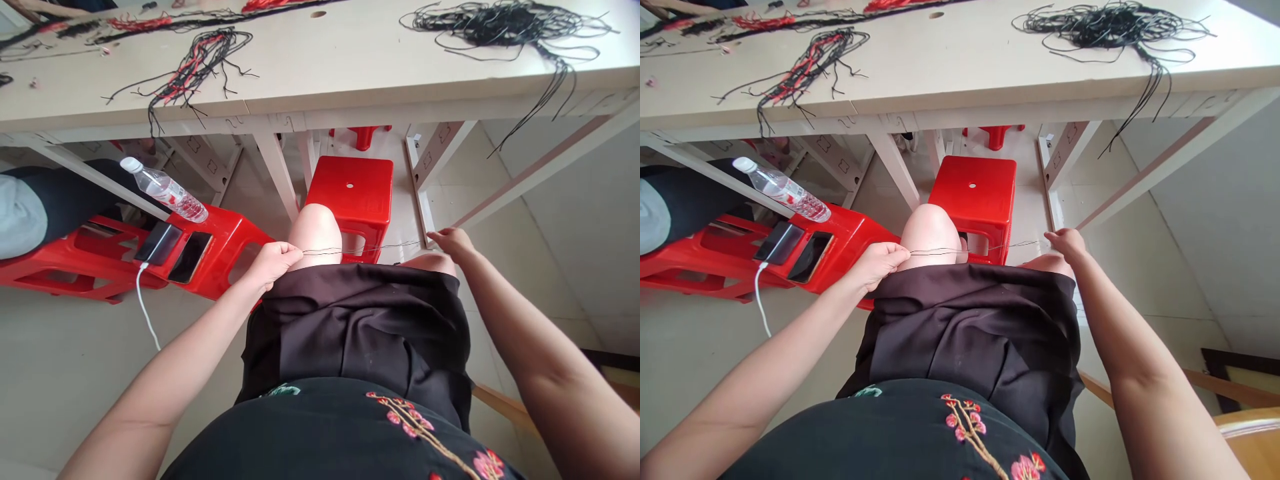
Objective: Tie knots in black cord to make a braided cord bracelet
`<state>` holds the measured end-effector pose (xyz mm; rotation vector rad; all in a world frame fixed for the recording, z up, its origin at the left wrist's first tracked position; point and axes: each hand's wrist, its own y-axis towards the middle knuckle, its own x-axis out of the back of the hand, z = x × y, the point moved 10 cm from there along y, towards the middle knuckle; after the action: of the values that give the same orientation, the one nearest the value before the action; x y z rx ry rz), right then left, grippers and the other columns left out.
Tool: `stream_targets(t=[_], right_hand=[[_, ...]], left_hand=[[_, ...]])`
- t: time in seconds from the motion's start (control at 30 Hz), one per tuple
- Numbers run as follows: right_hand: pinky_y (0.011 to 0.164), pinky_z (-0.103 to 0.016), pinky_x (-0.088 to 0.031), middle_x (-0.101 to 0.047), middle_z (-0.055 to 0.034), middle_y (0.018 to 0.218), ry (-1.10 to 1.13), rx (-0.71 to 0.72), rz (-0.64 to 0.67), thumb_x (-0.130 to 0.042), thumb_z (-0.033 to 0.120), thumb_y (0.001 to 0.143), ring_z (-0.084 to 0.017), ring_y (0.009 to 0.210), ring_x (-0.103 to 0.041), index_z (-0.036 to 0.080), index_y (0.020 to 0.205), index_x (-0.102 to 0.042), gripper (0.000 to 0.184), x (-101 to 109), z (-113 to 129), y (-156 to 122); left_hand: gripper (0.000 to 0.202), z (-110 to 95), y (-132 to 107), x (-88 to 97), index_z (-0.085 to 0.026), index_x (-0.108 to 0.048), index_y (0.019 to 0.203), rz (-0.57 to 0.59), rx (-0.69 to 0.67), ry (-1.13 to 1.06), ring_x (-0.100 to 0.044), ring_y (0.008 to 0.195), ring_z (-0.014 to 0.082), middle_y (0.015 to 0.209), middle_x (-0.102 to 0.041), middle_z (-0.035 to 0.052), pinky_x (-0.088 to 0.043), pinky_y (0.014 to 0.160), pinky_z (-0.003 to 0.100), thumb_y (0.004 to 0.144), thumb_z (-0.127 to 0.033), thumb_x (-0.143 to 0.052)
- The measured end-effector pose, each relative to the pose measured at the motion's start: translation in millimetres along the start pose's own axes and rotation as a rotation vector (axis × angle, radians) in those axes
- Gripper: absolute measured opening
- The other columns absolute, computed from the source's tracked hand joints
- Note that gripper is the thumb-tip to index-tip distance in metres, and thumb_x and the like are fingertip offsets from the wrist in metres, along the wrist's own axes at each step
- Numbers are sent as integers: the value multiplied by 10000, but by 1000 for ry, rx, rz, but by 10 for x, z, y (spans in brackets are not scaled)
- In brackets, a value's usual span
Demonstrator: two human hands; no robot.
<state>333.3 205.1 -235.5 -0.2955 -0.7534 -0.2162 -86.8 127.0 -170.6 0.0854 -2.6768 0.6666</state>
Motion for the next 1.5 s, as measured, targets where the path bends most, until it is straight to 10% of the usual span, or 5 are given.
stream_targets(t=[0.1,0.23,0.33,1.07,1.5], right_hand=[[689,-286,-421,-577,-46,741,-5,155,-61,-560,278,752,-168,736,-535,185,719,-597,105,-204,607,-361],[701,-268,-431,-604,-53,891,85,777,137,-544,327,835,-148,732,-552,190,921,-618,178,-881,1864,-1361],[673,-258,-397,-578,-61,954,-51,885,177,-467,317,893,-153,770,-540,199,965,-595,189,-1233,2221,-1767],[541,-242,-249,-541,-41,797,-275,1015,149,-329,224,944,-152,701,-471,235,1070,-592,291,-1442,2256,-1909],[612,-234,-331,-588,-30,837,-239,869,183,-345,332,951,-141,700,-511,209,950,-605,289,-1378,2127,-1774]], left_hand=[[119,-26,-12,-39,-154,-585,590,-7,8,-22,-373,448,66,481,-478,-47,-254,445,205,581,-263,-633],[135,-40,-16,-85,-149,-561,573,4,13,-73,-363,453,62,474,-465,-46,-247,454,205,579,-264,-633],[135,-51,-15,-102,-142,-553,557,17,8,-115,-354,462,57,463,-448,-48,-240,464,204,568,-247,-636],[134,13,-85,-162,-121,-586,586,130,90,-480,-469,568,77,577,-530,-7,-306,508,217,566,-213,-682],[181,13,-12,-61,-143,-612,664,0,-77,-147,-436,535,81,575,-540,-16,-308,515,215,635,-314,-666]])
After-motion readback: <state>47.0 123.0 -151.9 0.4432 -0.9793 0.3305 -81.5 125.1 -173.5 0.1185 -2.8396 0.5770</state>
